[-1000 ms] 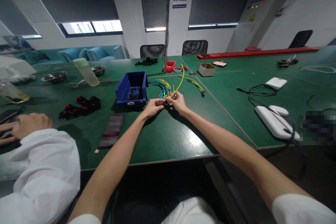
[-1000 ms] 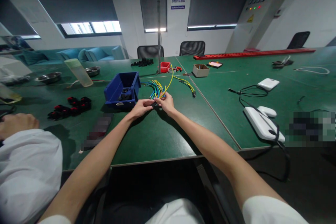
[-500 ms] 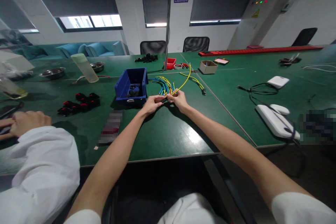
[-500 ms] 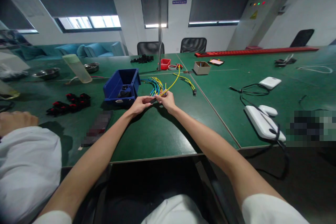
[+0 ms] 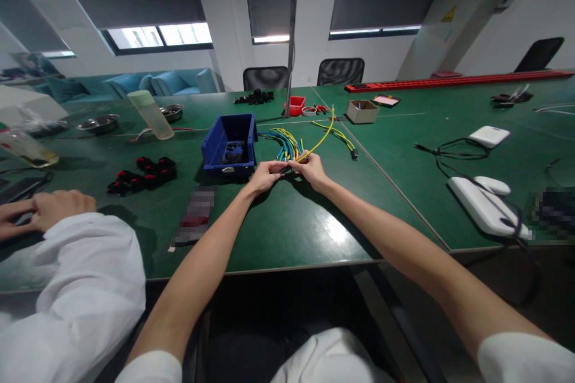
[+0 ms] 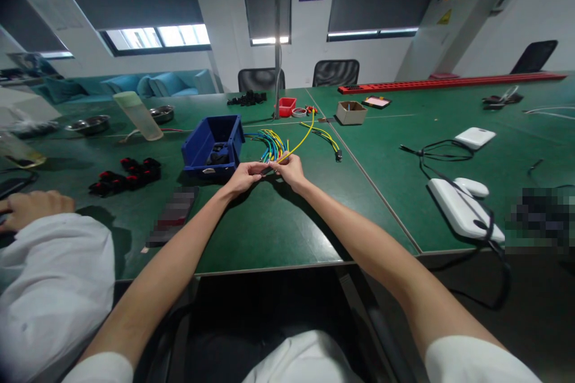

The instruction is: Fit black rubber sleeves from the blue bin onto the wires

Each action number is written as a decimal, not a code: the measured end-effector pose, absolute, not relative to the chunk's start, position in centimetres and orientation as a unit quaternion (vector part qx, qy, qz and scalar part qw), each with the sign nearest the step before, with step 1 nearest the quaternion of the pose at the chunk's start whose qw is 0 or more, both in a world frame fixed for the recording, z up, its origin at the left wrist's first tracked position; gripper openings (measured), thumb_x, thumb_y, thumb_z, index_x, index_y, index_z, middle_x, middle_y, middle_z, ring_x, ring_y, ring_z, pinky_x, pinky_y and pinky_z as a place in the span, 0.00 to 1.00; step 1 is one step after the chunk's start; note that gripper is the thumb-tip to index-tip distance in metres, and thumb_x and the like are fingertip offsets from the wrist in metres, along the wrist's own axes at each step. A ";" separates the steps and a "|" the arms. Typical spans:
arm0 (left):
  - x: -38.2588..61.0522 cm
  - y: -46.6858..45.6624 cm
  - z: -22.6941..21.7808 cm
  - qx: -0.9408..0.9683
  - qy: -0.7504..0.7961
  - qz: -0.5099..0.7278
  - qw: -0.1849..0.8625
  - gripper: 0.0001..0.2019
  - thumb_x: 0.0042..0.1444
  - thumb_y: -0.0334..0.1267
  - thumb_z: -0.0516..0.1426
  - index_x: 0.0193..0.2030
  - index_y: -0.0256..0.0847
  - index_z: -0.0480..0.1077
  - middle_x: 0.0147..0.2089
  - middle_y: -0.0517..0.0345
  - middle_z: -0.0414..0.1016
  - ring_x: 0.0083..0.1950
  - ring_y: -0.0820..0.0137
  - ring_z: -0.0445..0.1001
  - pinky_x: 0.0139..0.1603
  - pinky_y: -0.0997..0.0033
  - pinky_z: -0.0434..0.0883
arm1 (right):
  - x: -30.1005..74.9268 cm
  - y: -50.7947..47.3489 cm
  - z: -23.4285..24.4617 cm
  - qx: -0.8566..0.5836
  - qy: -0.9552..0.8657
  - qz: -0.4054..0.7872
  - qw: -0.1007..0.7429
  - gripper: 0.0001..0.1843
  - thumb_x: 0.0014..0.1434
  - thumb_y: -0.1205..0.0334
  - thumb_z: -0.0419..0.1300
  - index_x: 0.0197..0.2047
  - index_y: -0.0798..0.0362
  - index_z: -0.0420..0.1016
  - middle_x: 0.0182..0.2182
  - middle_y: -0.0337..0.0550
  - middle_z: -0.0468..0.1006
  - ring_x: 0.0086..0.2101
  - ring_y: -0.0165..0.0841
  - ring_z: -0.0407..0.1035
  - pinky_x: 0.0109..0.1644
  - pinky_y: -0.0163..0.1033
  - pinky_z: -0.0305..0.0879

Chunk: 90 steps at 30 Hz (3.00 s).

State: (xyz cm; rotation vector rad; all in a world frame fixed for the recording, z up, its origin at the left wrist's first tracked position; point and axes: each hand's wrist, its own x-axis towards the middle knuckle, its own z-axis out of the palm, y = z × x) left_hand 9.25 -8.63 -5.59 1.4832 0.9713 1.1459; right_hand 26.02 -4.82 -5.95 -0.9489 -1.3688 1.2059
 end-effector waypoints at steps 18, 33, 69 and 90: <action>9.2 -8.4 -5.9 0.564 0.428 0.515 0.483 0.21 0.37 0.23 0.59 0.42 0.34 0.75 0.44 0.49 0.79 0.47 0.61 0.76 0.55 0.55 0.69 | 26.0 -4.4 -6.4 -0.389 -0.565 0.504 0.524 0.21 0.38 0.53 0.71 0.27 0.53 0.64 0.21 0.36 0.72 0.21 0.26 0.66 0.24 0.31 0.67; 9.4 -8.7 -5.5 0.569 0.457 0.520 0.444 0.11 0.43 0.31 0.62 0.37 0.35 0.76 0.41 0.48 0.79 0.44 0.63 0.76 0.53 0.56 0.69 | 26.0 -4.5 -6.2 -0.407 -0.573 0.494 0.511 0.20 0.37 0.54 0.71 0.27 0.54 0.67 0.22 0.37 0.73 0.23 0.27 0.68 0.26 0.31 0.69; 9.5 -8.6 -5.5 0.556 0.470 0.531 0.432 0.09 0.42 0.29 0.60 0.34 0.36 0.74 0.37 0.53 0.78 0.40 0.68 0.75 0.50 0.61 0.69 | 25.9 -5.2 -5.4 -0.394 -0.575 0.522 0.492 0.19 0.41 0.56 0.71 0.27 0.54 0.65 0.20 0.36 0.73 0.22 0.26 0.70 0.23 0.29 0.65; 9.3 -8.7 -5.4 0.571 0.473 0.523 0.420 0.08 0.42 0.29 0.58 0.33 0.36 0.73 0.35 0.54 0.77 0.38 0.69 0.73 0.48 0.64 0.69 | 25.9 -5.3 -5.6 -0.390 -0.582 0.508 0.501 0.21 0.38 0.53 0.71 0.27 0.54 0.65 0.20 0.35 0.72 0.22 0.27 0.67 0.24 0.30 0.65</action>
